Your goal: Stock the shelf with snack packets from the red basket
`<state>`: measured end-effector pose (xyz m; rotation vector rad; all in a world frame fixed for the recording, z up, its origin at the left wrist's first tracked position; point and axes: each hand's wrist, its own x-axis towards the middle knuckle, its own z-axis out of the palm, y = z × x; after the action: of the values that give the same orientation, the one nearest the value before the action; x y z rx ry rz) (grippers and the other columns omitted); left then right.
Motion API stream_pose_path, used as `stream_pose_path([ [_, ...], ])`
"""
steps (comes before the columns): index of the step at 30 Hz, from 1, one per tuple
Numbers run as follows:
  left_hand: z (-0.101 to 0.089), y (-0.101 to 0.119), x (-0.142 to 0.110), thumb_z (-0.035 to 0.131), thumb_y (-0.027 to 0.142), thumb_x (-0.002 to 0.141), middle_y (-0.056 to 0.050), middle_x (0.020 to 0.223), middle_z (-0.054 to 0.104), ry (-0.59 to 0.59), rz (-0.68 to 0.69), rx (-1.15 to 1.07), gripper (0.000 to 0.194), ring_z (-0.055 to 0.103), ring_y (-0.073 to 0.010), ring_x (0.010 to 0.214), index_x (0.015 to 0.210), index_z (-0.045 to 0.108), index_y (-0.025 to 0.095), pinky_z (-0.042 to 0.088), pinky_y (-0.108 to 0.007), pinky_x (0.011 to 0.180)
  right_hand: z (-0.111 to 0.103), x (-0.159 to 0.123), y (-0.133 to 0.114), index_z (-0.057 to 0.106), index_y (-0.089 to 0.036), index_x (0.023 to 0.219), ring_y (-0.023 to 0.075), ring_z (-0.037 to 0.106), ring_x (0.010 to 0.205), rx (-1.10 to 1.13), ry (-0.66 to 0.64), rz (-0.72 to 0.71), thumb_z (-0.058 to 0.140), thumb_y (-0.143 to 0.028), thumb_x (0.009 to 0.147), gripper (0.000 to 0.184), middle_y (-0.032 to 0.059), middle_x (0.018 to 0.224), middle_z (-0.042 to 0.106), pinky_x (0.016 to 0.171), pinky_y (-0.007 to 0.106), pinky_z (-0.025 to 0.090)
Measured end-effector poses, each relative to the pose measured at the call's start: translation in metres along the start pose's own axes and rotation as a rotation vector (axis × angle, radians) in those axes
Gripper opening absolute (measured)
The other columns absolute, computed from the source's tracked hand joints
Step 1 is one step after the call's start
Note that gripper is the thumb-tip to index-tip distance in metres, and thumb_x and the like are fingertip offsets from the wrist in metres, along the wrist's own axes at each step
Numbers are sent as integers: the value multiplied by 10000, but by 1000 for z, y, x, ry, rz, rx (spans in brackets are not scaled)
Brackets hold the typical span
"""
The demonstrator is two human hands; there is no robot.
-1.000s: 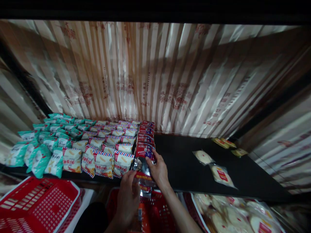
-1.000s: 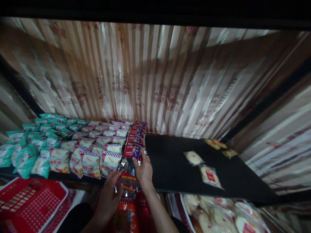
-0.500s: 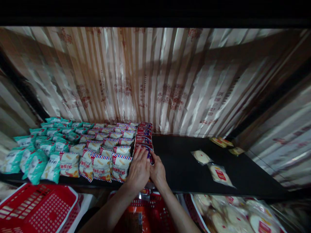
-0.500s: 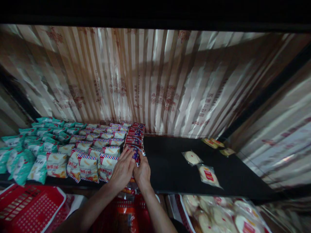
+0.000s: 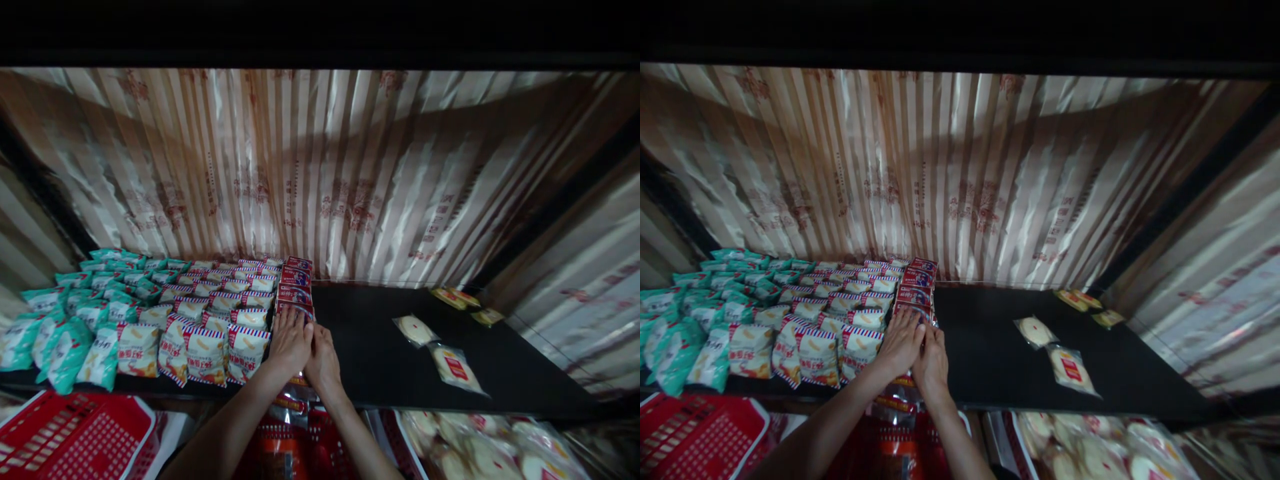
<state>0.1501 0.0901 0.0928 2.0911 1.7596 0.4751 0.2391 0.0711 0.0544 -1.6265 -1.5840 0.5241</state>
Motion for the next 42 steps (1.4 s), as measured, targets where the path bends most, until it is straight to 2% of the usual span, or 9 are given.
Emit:
stream_pose_path([
  [5,3,-5,6,220,318,933,-184,1460,308,-27,-24,28,538,206,-294,1385,1345,422,37,150,-467,1141,5,-1,0,603,-123,1166,246,551,1031,-57,22,-9,328,-323,865,454,154,1147,587,915,368,443],
  [11,12,-9,5,225,306,935,-124,1464,336,20,-35,131,503,222,-256,1386,1359,420,119,175,-449,1139,10,3,13,626,-121,1146,253,475,1143,7,83,24,313,-387,848,507,145,1253,549,987,412,388],
  [16,15,-10,0,235,318,930,-110,1475,326,64,-2,189,512,216,-248,1389,1380,387,127,160,-438,1146,5,15,19,658,-123,1063,238,474,1164,83,80,2,295,-380,847,494,138,1245,563,1017,421,363],
  [21,18,-9,-3,285,343,912,-120,1497,273,71,10,208,537,177,-271,1398,1403,347,134,142,-452,1148,1,35,11,652,-143,1095,237,432,1228,-15,68,-89,339,-392,867,460,120,1297,540,1053,414,326],
  [23,20,-9,-3,327,386,892,-135,1495,277,75,18,207,587,178,-286,1397,1416,314,122,140,-460,1146,1,48,4,620,-163,1169,234,352,1301,-107,28,-148,366,-375,871,445,93,1357,497,1074,400,294],
  [26,23,-11,-4,377,413,863,-148,1480,311,107,30,191,629,200,-293,1391,1416,313,121,135,-461,1147,2,72,-10,549,-236,1268,249,180,1390,-267,-101,-167,421,-388,867,447,42,1450,394,1090,409,237],
  [32,23,-11,-8,455,418,816,-120,1437,390,158,53,116,557,223,-297,1382,1322,475,187,115,-457,1151,9,111,-33,380,-352,1377,345,-91,1400,-519,-383,-120,413,-628,813,628,-16,1549,149,1089,523,63],
  [36,22,-11,-9,461,443,808,-118,1426,399,125,51,93,575,230,-301,1378,1329,466,199,83,-485,1149,19,122,-35,257,-376,1422,371,-154,1382,-594,-500,-67,370,-712,769,744,-38,1563,-1,1068,561,51],
  [42,23,-11,-7,464,416,805,-93,1479,324,74,2,74,596,195,-304,1389,1368,412,226,104,-501,1140,31,128,-34,233,-370,1430,383,-166,1375,-600,-527,-17,322,-721,772,752,-22,1564,-11,1049,595,72],
])
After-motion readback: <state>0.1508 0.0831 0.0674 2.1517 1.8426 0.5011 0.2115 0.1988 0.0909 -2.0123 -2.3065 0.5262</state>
